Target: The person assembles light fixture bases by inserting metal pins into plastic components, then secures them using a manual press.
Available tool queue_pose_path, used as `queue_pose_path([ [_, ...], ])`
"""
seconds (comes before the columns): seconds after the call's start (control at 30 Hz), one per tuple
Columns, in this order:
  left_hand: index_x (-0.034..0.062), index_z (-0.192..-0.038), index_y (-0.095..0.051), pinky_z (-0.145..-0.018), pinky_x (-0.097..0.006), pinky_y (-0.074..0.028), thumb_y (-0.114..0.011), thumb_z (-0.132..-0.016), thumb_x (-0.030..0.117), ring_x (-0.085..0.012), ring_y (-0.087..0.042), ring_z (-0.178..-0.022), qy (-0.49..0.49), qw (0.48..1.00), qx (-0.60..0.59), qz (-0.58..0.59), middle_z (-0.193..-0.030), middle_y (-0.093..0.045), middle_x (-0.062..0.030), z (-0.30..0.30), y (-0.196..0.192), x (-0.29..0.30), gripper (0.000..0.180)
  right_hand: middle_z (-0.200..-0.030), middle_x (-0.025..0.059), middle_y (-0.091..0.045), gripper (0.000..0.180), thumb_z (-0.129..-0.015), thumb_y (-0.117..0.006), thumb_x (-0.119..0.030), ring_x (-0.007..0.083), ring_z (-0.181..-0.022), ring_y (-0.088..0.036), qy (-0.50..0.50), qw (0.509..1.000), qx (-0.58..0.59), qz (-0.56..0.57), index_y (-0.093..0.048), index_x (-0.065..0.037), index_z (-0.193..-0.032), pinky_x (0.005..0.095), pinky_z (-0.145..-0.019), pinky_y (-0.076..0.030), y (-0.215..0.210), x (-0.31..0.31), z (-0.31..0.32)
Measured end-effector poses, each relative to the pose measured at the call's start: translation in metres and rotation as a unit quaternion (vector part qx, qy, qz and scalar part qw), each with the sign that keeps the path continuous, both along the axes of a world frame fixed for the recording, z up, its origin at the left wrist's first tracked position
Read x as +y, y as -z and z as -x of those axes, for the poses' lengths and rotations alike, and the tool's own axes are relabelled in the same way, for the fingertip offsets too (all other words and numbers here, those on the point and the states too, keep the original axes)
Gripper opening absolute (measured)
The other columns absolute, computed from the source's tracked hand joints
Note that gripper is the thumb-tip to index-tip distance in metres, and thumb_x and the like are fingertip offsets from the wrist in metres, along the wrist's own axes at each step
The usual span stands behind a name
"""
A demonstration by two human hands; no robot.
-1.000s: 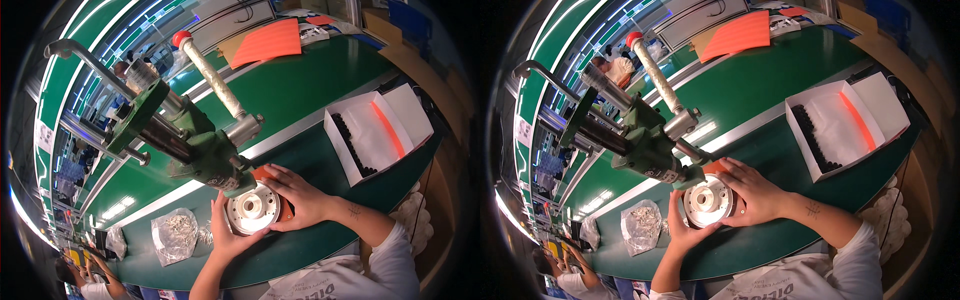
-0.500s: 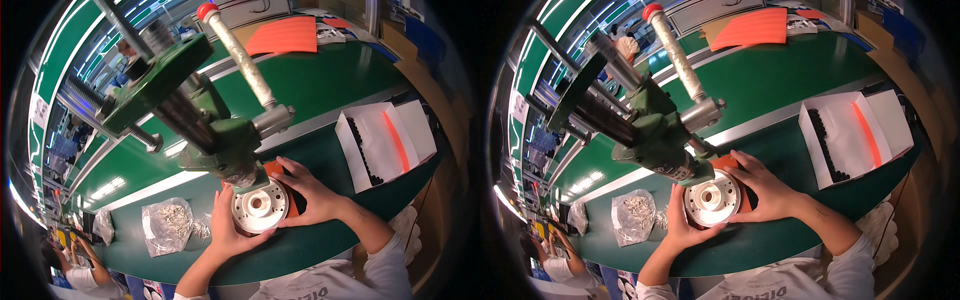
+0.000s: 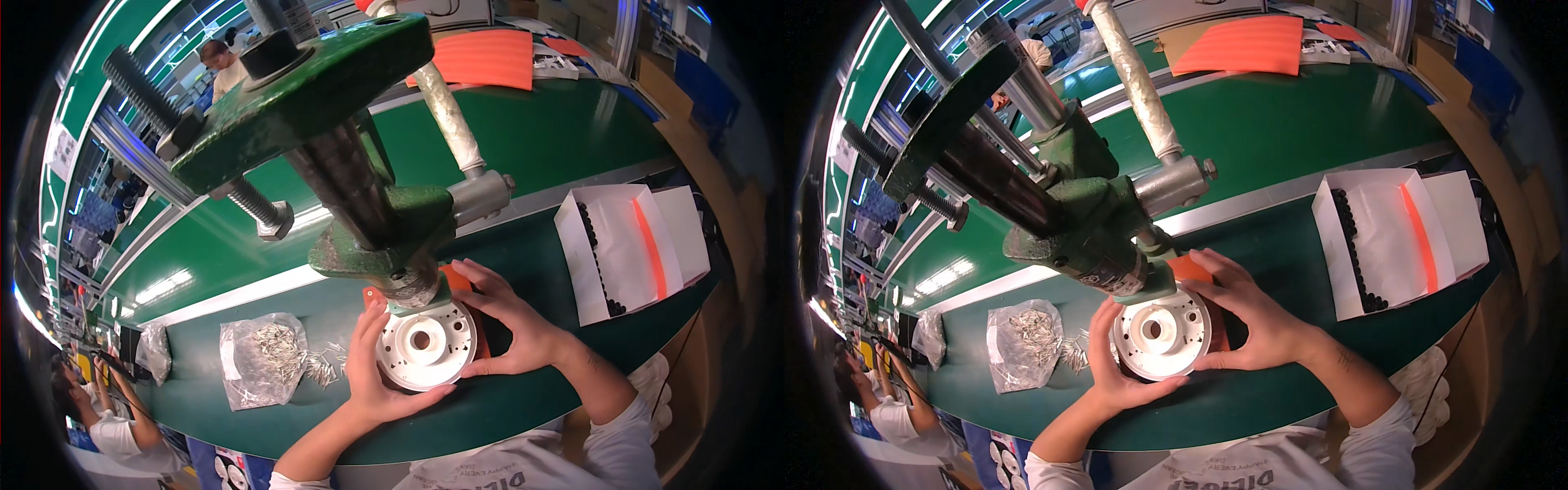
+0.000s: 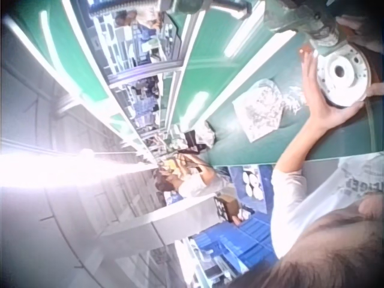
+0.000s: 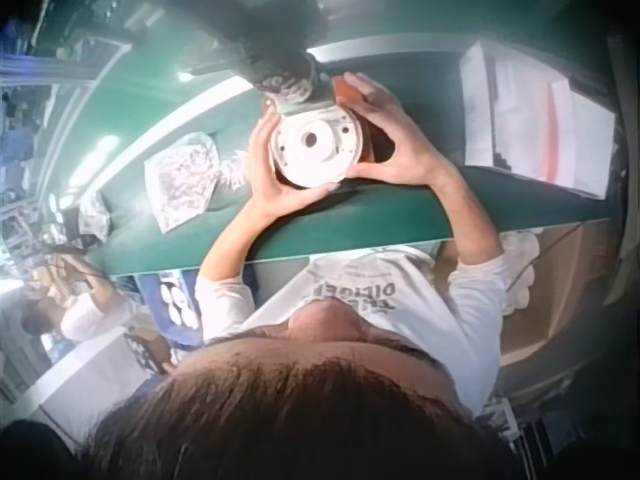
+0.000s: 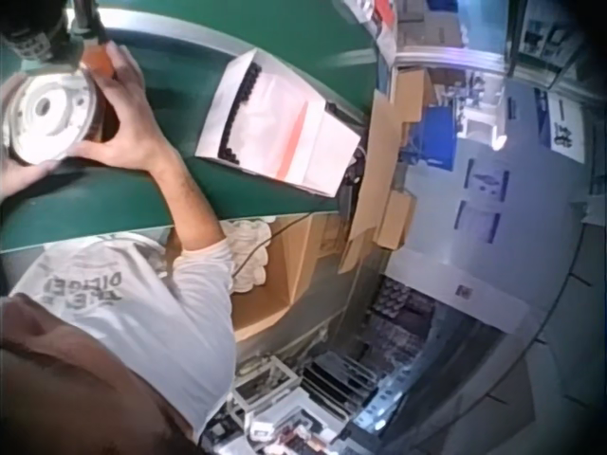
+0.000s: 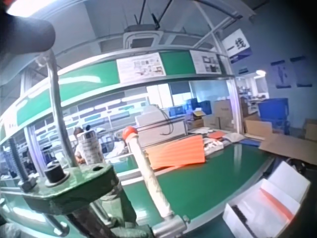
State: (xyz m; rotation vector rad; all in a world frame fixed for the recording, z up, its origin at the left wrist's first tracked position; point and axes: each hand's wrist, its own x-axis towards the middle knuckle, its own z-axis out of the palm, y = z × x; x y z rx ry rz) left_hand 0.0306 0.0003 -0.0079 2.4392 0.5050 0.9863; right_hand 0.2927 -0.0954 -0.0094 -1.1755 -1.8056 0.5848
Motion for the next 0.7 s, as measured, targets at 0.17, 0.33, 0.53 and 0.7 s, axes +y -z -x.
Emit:
queue_pose_path([
  [0.17, -0.0109, -0.151, -0.037, -0.119, -0.058, -0.035, -0.102, -0.059, 0.049, -0.0527, -0.045, -0.144, -0.031, 0.997, -0.014, 0.065, -0.151, -0.047, -0.0338, -0.01, 0.006, -0.001, 0.128, -0.172, 0.0245, -0.019, 0.109, -0.077, -0.095, -0.036, 0.0486, -0.159, -0.018, 0.019, 0.999, -0.03, -0.001, -0.034, -0.019, -0.166, 0.0565, -0.127, -0.025, 0.014, -0.001, 0.0],
  [0.33, -0.0103, -0.156, -0.031, -0.123, -0.06, -0.028, -0.1, -0.062, 0.049, -0.0527, -0.036, -0.151, -0.019, 0.999, -0.002, 0.044, -0.155, -0.042, -0.0346, -0.006, 0.0, -0.002, 0.131, -0.172, 0.025, -0.015, 0.111, -0.077, -0.094, -0.039, 0.049, -0.159, -0.017, 0.028, 0.999, -0.017, 0.003, -0.032, -0.021, -0.166, 0.0565, -0.126, -0.026, 0.011, -0.004, 0.003],
  [0.53, -0.0079, -0.158, -0.028, -0.123, -0.064, -0.023, -0.098, -0.067, 0.044, -0.0514, -0.032, -0.154, -0.016, 0.995, 0.053, 0.086, -0.158, -0.04, -0.0327, -0.002, 0.005, 0.003, 0.126, -0.172, 0.0243, -0.017, 0.11, -0.076, -0.095, -0.039, 0.0476, -0.159, -0.018, 0.032, 0.998, -0.056, 0.008, -0.034, -0.02, -0.165, 0.0562, -0.126, -0.027, 0.01, -0.005, 0.0],
  [0.7, -0.0048, -0.159, -0.03, -0.123, -0.064, -0.023, -0.098, -0.068, 0.042, -0.0507, -0.03, -0.155, -0.019, 0.989, 0.086, 0.122, -0.158, -0.044, -0.0295, 0.0, -0.007, 0.009, 0.123, -0.171, 0.0235, -0.02, 0.11, -0.072, -0.096, -0.038, 0.047, -0.157, -0.022, 0.047, 0.995, -0.083, -0.011, -0.037, -0.021, -0.163, 0.0556, -0.126, -0.028, 0.007, -0.002, 0.001],
])
